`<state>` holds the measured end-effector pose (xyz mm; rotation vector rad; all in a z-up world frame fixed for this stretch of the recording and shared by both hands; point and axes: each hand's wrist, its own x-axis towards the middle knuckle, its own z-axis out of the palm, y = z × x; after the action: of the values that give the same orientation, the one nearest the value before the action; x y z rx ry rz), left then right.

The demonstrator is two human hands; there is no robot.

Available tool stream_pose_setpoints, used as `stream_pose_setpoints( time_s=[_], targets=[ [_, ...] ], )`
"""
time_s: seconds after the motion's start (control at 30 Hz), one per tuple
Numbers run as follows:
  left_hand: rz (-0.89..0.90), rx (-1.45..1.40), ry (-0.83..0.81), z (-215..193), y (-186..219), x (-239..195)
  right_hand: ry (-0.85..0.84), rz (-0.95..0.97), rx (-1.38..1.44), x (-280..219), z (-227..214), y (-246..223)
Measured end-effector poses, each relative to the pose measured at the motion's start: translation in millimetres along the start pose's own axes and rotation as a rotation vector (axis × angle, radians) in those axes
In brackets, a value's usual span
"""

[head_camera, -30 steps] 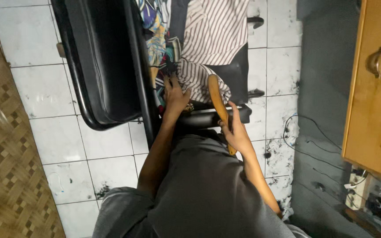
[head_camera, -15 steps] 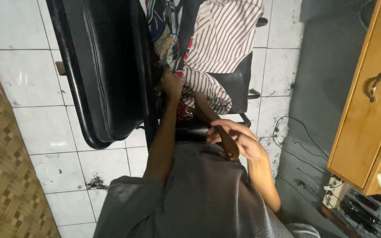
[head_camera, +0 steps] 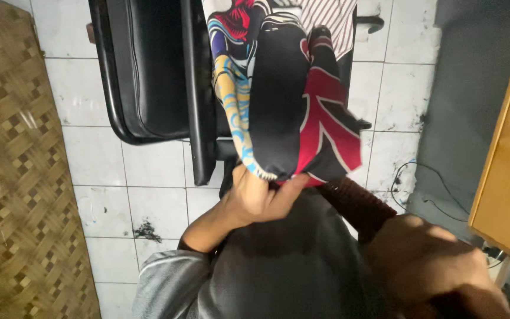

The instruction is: The person holds a barber's hair cape and uses a large flat brush to sweep hair off of it, turning the cape over and shaking it out to remove debris.

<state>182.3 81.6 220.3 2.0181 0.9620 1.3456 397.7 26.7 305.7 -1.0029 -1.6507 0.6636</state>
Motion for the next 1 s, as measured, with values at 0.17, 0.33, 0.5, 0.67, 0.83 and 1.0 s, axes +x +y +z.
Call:
stream_pose_setpoints(
  time_s=[0.17,0.33,0.5,0.67,0.83,1.0],
  targets=[
    [0.141,0.065,-0.135,10.6,55.2,-26.2,-0.052,0.038,0.224,-57.1,-49.2,-20.3],
    [-0.284,-0.095,-0.057,39.9,76.5,-85.7,-0.065,0.113,0.305,-114.4,-80.6,-26.9],
    [-0.409,-0.213,0.015,47.2,104.3,-137.7,-0.094,0.191,0.352,-170.7,-90.1,-39.3],
    [-0.42,-0.19,0.036,37.5,125.6,-181.6,-0.071,0.243,0.338,-232.4,-81.2,-59.1],
    [-0.307,-0.179,0.063,3.9,140.8,-235.6,-0.052,0.259,0.337,-292.0,-44.4,-88.5],
    [-0.404,-0.16,0.004,-44.0,160.3,-310.5,-0.068,0.313,0.355,-341.2,4.7,-140.1]
  ],
)
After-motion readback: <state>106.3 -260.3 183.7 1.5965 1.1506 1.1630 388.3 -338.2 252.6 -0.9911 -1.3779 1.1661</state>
